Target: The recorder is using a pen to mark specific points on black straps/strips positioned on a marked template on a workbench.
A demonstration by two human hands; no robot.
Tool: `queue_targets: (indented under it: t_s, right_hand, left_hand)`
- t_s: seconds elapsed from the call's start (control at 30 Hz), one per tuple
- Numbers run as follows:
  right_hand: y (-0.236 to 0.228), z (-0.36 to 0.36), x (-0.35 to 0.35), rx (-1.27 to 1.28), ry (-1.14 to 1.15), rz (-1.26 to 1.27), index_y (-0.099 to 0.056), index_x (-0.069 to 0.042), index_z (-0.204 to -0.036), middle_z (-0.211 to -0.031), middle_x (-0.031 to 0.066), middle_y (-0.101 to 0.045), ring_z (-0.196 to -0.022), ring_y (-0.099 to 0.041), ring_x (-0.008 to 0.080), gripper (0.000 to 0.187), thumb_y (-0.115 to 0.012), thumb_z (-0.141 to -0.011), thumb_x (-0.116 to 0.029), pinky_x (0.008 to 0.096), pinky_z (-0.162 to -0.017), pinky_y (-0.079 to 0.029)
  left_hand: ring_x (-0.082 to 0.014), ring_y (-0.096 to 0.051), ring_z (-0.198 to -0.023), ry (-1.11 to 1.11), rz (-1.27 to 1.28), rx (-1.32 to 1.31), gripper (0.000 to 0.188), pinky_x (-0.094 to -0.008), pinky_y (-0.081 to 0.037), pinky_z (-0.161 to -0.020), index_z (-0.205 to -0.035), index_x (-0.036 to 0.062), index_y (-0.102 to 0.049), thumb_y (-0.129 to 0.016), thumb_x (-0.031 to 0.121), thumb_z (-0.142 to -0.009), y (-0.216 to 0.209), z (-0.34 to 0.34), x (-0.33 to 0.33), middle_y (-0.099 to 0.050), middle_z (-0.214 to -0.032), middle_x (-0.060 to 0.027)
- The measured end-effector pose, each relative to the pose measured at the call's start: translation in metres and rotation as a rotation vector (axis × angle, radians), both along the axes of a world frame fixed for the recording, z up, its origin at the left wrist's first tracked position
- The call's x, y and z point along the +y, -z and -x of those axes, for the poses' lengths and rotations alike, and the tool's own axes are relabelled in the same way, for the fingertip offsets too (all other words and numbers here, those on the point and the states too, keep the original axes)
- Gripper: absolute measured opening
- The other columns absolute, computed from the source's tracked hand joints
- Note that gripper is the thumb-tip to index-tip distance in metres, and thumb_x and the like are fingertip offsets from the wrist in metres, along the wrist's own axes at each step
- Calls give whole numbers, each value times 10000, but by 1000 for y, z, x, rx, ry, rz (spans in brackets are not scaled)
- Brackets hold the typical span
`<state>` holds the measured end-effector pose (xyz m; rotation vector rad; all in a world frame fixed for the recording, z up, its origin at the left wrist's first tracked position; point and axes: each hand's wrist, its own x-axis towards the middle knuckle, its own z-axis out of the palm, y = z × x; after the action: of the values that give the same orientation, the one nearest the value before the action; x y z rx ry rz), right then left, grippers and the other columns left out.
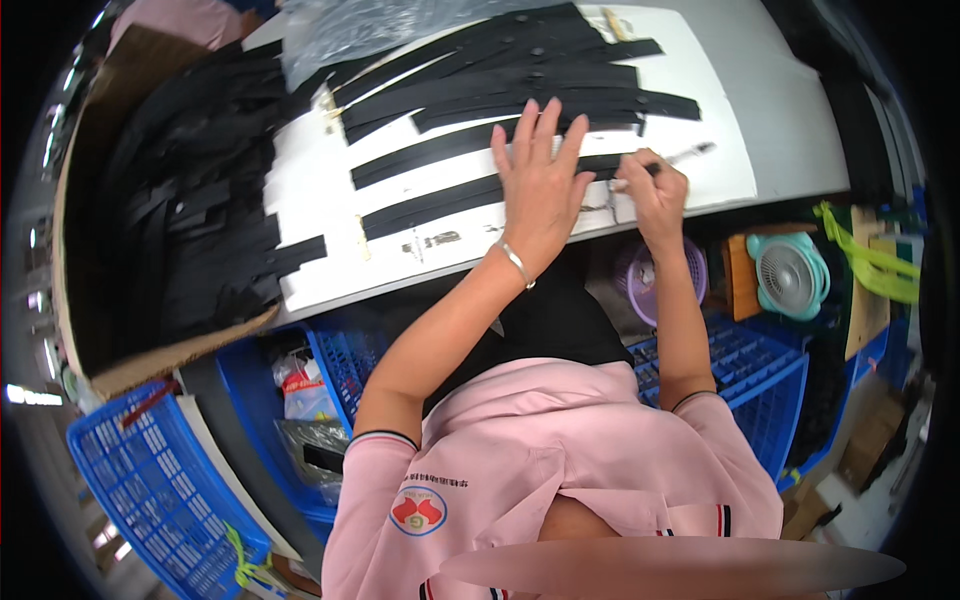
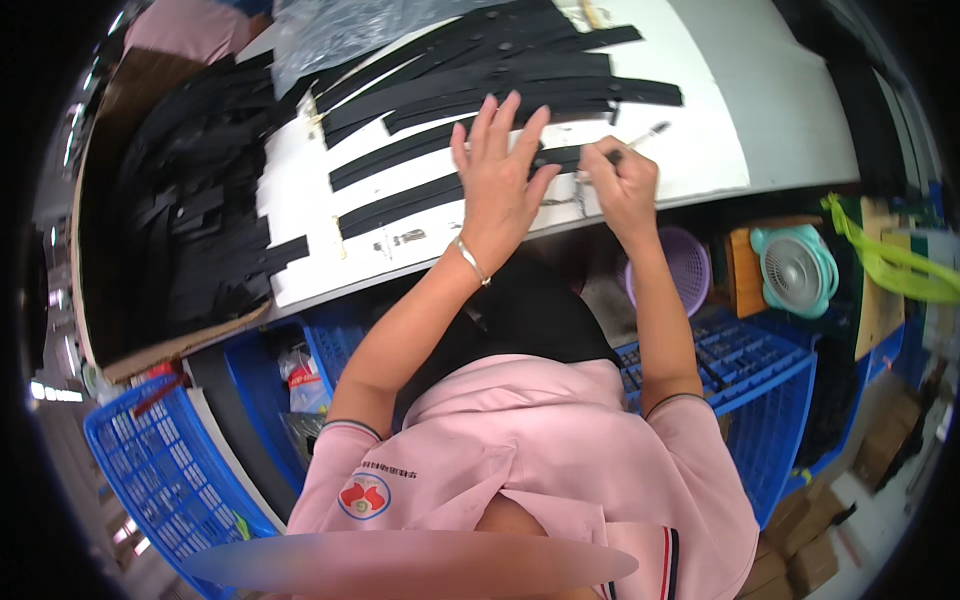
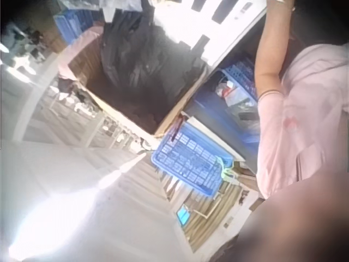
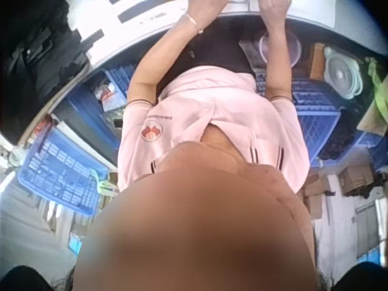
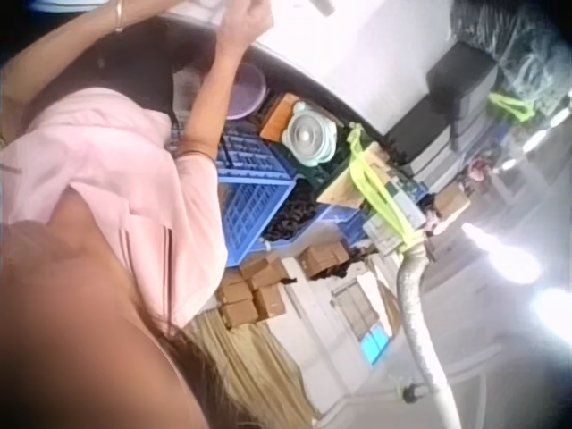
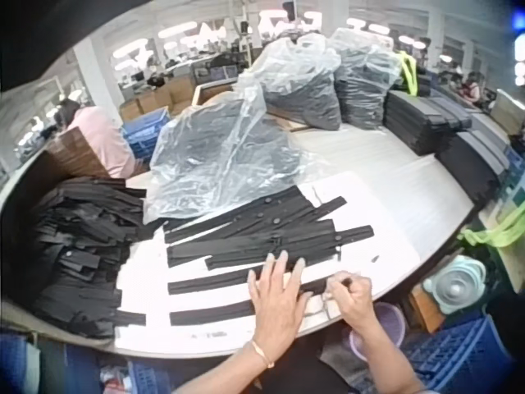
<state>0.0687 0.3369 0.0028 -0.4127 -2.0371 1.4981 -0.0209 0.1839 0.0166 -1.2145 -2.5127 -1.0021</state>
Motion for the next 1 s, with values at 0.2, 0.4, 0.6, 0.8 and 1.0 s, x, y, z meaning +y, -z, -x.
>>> queue_targets:
  t_s: [0.2,0.4,0.6,0.8,1.0]
  right_hand:
    - [6,-5,2,10,46,37,-644,-5,-834,-783,17,-642,-668,-528,55,200,-595,-1008,-90,219,-611,-432]
    - [9,2,0,23,30,47,-664,-5,-842,-809,14,-641,-644,-521,44,220,-609,-1020,-124,194,-567,-399]
    - [14,-2,5,23,91,8,-691,-26,-856,-813,5,-656,-614,-506,30,221,-620,-1020,-156,187,-513,-362]
    - [7,1,3,-45,108,-1,-682,12,-849,-786,21,-649,-656,-541,53,223,-613,-1016,-119,211,-590,-421]
    - [5,5,-2,-76,94,-13,-686,9,-860,-733,6,-623,-650,-518,45,224,-625,-1020,-134,215,-589,-404]
  left_hand:
    - [-439,-202,-1523,118,0,60,567,-712,-82,-1162,-1465,111,-506,-656,312,-956,32,78,29,-320,-1594,-271]
    - [-393,-191,-1540,10,122,148,545,-637,-51,-1215,-1481,160,-526,-596,413,-1003,29,148,43,-332,-1613,-219]
    - [-373,-215,-1539,-27,2,58,574,-606,-44,-1224,-1476,98,-519,-596,417,-1005,9,105,-29,-373,-1597,-211]
    - [-352,-219,-1554,-414,245,-24,541,-590,-23,-1230,-1496,36,-480,-587,262,-1017,-6,31,-191,-355,-1617,-203]
    - [-437,-219,-1531,-525,211,-177,608,-574,-82,-1237,-1505,-80,-390,-521,294,-1043,15,33,-266,-326,-1599,-292]
